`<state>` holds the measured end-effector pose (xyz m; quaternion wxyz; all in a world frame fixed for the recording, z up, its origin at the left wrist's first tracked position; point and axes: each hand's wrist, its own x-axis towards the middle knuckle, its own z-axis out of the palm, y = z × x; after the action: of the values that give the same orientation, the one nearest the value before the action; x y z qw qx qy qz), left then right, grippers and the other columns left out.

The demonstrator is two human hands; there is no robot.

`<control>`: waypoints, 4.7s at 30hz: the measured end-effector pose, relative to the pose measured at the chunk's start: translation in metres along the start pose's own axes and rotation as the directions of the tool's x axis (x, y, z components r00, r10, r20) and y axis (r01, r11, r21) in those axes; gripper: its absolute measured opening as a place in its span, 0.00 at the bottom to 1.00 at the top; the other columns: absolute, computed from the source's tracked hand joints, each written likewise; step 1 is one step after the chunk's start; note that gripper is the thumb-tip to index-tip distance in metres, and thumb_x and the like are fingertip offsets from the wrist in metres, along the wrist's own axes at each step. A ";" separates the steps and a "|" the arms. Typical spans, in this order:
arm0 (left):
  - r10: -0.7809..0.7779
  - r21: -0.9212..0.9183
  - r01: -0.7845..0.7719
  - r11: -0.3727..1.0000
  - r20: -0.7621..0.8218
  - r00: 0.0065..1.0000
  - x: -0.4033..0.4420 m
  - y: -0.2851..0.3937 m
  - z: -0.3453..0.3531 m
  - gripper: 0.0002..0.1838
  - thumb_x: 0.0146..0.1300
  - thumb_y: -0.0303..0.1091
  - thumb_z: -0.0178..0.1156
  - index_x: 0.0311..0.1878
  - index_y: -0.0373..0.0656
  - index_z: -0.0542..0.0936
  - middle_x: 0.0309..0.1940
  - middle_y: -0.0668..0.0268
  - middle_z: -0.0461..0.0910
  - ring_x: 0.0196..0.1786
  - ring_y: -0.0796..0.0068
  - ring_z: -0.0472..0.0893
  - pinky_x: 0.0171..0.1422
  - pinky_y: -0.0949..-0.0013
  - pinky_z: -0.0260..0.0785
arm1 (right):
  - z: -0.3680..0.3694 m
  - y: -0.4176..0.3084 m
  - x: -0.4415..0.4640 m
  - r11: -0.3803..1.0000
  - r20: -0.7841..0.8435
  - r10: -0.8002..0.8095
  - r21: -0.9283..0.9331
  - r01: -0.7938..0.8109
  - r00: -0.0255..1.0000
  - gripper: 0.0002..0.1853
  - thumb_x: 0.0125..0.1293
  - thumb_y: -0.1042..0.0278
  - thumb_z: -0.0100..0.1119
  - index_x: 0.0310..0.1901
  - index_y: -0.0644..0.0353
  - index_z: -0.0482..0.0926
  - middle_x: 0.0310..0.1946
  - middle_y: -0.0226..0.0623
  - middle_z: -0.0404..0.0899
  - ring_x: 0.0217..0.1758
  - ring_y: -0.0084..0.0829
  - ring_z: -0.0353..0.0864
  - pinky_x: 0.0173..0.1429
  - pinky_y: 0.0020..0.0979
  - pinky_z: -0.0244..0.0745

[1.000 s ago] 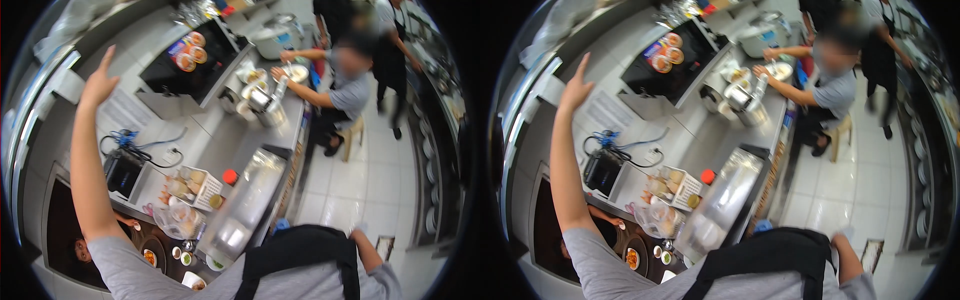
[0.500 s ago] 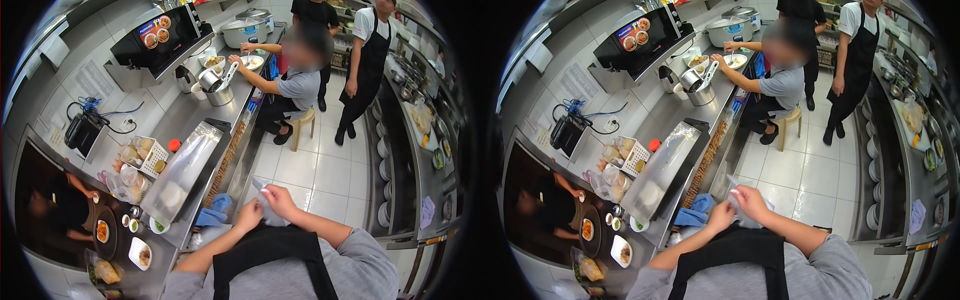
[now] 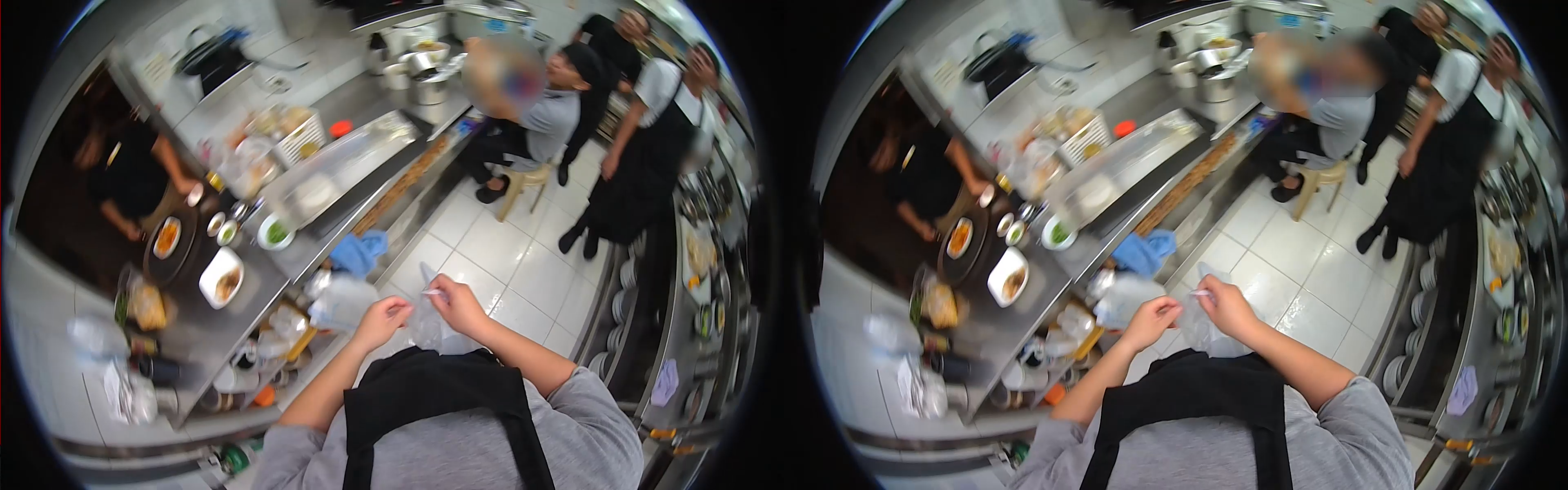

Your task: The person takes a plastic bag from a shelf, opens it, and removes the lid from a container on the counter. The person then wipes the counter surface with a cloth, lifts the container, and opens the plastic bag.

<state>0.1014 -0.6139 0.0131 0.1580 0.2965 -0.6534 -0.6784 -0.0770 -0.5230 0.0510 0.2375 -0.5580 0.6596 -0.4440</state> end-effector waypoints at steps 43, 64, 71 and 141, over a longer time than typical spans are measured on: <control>0.207 -0.181 -0.268 0.946 -0.300 0.931 -0.186 0.033 -0.136 0.10 0.66 0.41 0.56 0.37 0.44 0.73 0.28 0.76 0.73 0.31 0.86 0.71 0.37 0.78 0.66 | 0.122 -0.183 0.003 0.896 0.278 -0.424 -0.013 0.444 0.862 0.43 0.48 0.65 0.71 0.66 0.55 0.60 0.68 0.40 0.58 0.71 0.42 0.55 0.71 0.47 0.51; 0.537 0.848 0.037 0.528 -0.368 0.759 -0.064 0.043 -0.071 0.10 0.53 0.33 0.56 0.38 0.56 0.82 0.36 0.66 0.78 0.39 0.60 0.80 0.42 0.57 0.72 | -0.130 0.016 -0.099 0.746 -0.442 -0.395 -0.666 0.000 0.805 0.02 0.56 0.80 0.46 0.30 0.67 0.71 0.26 0.38 0.69 0.29 0.36 0.70 0.36 0.33 0.68; 0.167 0.988 0.138 0.071 -0.148 0.975 -0.077 -0.046 -0.090 0.14 0.52 0.33 0.58 0.43 0.57 0.80 0.41 0.63 0.75 0.48 0.60 0.76 0.49 0.62 0.70 | -0.092 0.013 -0.174 0.928 -0.033 0.300 0.242 -0.283 0.953 0.05 0.64 0.76 0.45 0.39 0.55 0.66 0.25 0.22 0.61 0.27 0.13 0.60 0.30 0.18 0.57; 0.669 0.857 -0.126 0.500 -0.289 0.685 -0.083 0.125 -0.202 0.14 0.58 0.32 0.59 0.48 0.41 0.79 0.35 0.54 0.81 0.43 0.66 0.82 0.47 0.66 0.73 | -0.142 -0.096 -0.170 0.843 -0.764 -0.366 -0.514 -0.160 0.531 0.12 0.56 0.79 0.54 0.42 0.59 0.79 0.41 0.42 0.81 0.40 0.32 0.82 0.42 0.30 0.75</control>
<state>0.2666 -0.7362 0.1580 0.3689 0.3590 -0.8470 -0.1326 -0.0967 -0.3152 0.1719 -0.2997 -0.3562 0.7492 -0.4711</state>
